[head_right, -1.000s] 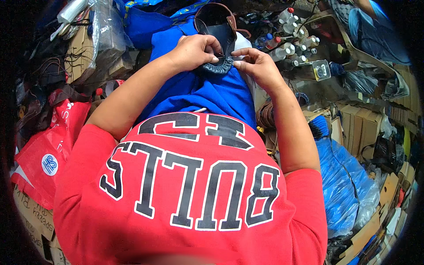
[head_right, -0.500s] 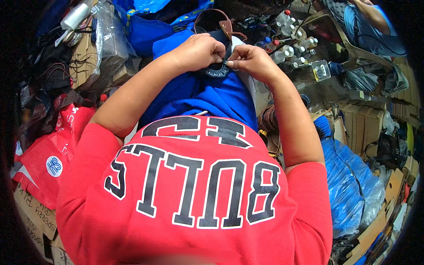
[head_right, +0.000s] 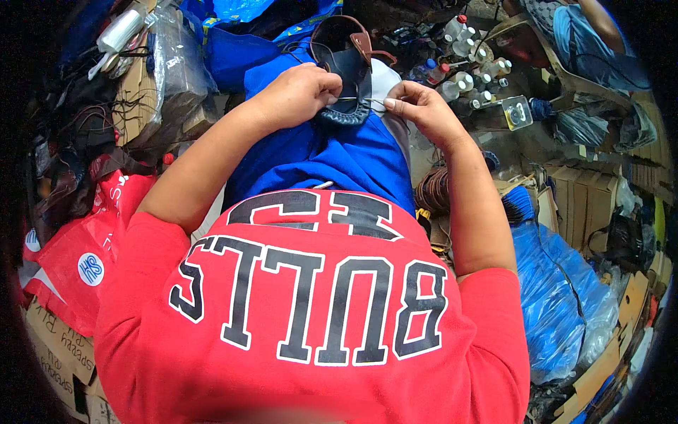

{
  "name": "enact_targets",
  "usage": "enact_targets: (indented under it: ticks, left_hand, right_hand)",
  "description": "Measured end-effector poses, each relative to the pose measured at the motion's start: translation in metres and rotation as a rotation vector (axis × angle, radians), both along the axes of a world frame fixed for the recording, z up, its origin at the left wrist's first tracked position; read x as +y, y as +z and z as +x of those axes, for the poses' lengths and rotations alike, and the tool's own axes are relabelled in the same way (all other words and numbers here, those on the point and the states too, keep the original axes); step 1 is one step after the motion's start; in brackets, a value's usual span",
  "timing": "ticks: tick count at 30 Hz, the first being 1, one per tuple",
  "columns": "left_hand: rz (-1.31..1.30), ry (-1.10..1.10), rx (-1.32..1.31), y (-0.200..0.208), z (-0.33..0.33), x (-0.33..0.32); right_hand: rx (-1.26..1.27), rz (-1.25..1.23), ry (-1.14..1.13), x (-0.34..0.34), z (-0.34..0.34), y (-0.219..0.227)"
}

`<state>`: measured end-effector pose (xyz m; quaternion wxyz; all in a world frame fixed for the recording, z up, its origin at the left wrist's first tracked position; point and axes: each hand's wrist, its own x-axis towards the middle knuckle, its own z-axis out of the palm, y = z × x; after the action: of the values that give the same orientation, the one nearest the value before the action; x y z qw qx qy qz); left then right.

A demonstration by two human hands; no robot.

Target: Hand-stitching or lacing a black leather shoe upper in a workshop environment.

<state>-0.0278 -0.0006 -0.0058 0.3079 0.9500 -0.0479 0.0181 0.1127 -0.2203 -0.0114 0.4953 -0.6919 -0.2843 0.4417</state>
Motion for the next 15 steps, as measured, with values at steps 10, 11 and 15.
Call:
enact_targets:
  ticks: [10,11,15]
  left_hand:
    - [-0.084,0.005,0.100,-0.002,0.011,-0.017]
    - [-0.070,-0.027,0.085,0.000,0.009,-0.018]
    - [-0.016,-0.074,0.086,0.008,0.012,-0.022]
  right_hand:
    - [-0.111,0.017,-0.033,-0.028,-0.005,0.022]
    - [-0.167,0.094,-0.035,-0.028,-0.002,0.027]
    - [-0.749,-0.202,-0.022,-0.011,0.027,0.022]
